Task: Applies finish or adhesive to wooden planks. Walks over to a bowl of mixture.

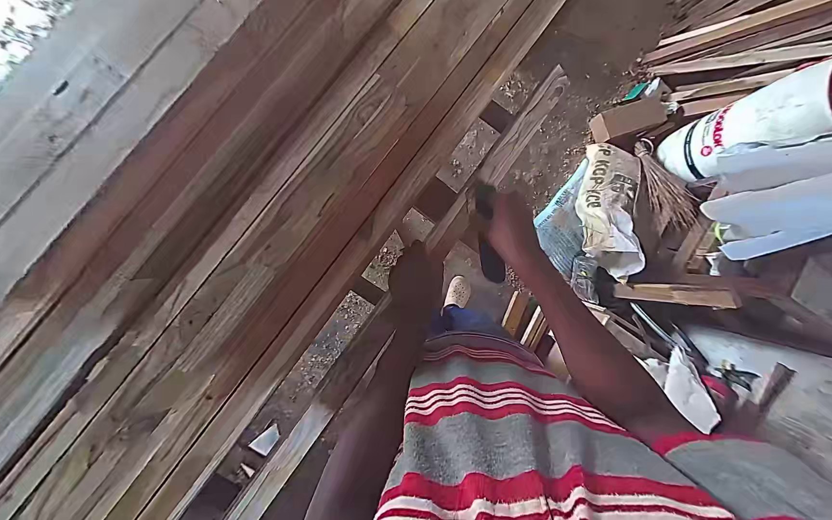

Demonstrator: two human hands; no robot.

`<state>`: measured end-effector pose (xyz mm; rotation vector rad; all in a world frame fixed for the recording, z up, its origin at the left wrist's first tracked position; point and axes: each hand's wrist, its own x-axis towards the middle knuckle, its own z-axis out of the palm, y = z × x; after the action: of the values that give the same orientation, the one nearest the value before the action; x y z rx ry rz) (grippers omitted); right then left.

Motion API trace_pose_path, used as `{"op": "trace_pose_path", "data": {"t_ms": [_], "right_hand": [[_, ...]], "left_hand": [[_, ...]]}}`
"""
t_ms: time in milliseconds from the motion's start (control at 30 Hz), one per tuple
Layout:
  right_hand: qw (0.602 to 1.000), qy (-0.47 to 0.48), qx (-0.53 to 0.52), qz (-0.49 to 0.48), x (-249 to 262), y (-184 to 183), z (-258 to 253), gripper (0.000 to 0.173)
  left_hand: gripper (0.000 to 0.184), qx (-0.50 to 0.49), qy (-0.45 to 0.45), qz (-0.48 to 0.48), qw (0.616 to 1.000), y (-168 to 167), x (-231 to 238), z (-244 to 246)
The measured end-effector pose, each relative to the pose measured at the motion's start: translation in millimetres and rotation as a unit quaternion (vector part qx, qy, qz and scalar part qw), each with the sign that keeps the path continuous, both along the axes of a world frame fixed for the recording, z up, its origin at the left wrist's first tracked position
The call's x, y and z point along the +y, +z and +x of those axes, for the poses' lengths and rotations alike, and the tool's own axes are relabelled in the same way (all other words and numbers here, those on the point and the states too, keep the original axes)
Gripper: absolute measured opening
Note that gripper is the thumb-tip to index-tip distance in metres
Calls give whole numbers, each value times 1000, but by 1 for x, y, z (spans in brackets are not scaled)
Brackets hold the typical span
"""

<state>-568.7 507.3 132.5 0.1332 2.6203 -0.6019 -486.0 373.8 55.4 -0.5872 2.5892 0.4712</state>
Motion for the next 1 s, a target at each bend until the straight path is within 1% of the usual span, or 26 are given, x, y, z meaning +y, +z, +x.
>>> {"op": "trace_pose_path", "data": {"t_ms": [33, 100, 167, 233, 267, 300, 367, 400, 433, 467, 500, 533, 567, 600, 633, 667, 733, 800, 867, 900, 933, 1000], "right_hand": [[1000, 5, -1, -13, -7, 4, 19, 42], [1000, 22, -9, 0, -18, 5, 45, 37], [998, 53, -38, 26, -27, 9, 51, 35], [994, 74, -74, 43, -28, 17, 52, 36], [992, 74, -90, 45, -24, 20, 51, 37], [992, 66, -104, 34, -18, 22, 48, 38], [993, 34, -117, -9, 4, 22, 43, 39], [993, 17, -112, -38, 19, 20, 41, 38], [991, 3, -112, -74, 34, 18, 40, 37], [987, -10, -114, -112, 50, 15, 39, 35], [980, -26, -121, -152, 65, 12, 38, 33], [972, -43, -132, -190, 79, 10, 37, 32], [962, -59, -137, -227, 92, 9, 35, 32], [951, -72, -141, -267, 102, 8, 33, 30], [940, -84, -144, -298, 112, 7, 31, 28], [930, -94, -145, -324, 120, 5, 28, 27], [918, -107, -135, -357, 136, -1, 20, 27], [919, -112, -108, -363, 154, -10, 9, 31], [923, -114, -77, -359, 169, -20, -5, 37], [927, -117, -55, -353, 176, -25, -13, 38], [931, -119, -28, -343, 181, -30, -21, 40], [943, -117, 32, -309, 190, -38, -41, 45]], "left_hand": [[41, 20, 3, 2, 1000, -2, 0, 1], [42, 32, 12, 16, 999, -8, -1, 2], [36, 39, 18, 29, 999, -8, -4, 0], [34, 46, 16, 37, 998, -5, -6, 1], [35, 29, 16, 47, 998, -1, -8, -1], [39, -15, 13, 67, 998, 5, -11, -6], [50, -102, -18, 132, 986, 10, -21, -14], [56, -122, -33, 177, 976, 5, -26, -15], [57, -121, -35, 235, 964, -3, -31, -13], [51, -113, -26, 301, 947, -10, -35, -9], [42, -113, -6, 368, 923, -16, -37, -4], [34, -130, 23, 434, 891, -22, -38, -1], [28, -149, 64, 499, 851, -29, -40, 0], [24, -176, 94, 547, 813, -34, -42, -2], [23, -196, 96, 570, 793, -36, -44, -3], [25, -202, 75, 559, 800, -34, -46, -5], [36, -184, 6, 485, 855, -23, -50, -8], [46, -147, -27, 367, 918, -5, -39, -12], [59, -117, -32, 235, 964, 9, -16, -13], [62, -112, -34, 174, 978, 14, -2, -14], [61, -111, -35, 120, 986, 17, 9, -13], [56, -110, -24, 57, 992, 17, 19, -13]]}}
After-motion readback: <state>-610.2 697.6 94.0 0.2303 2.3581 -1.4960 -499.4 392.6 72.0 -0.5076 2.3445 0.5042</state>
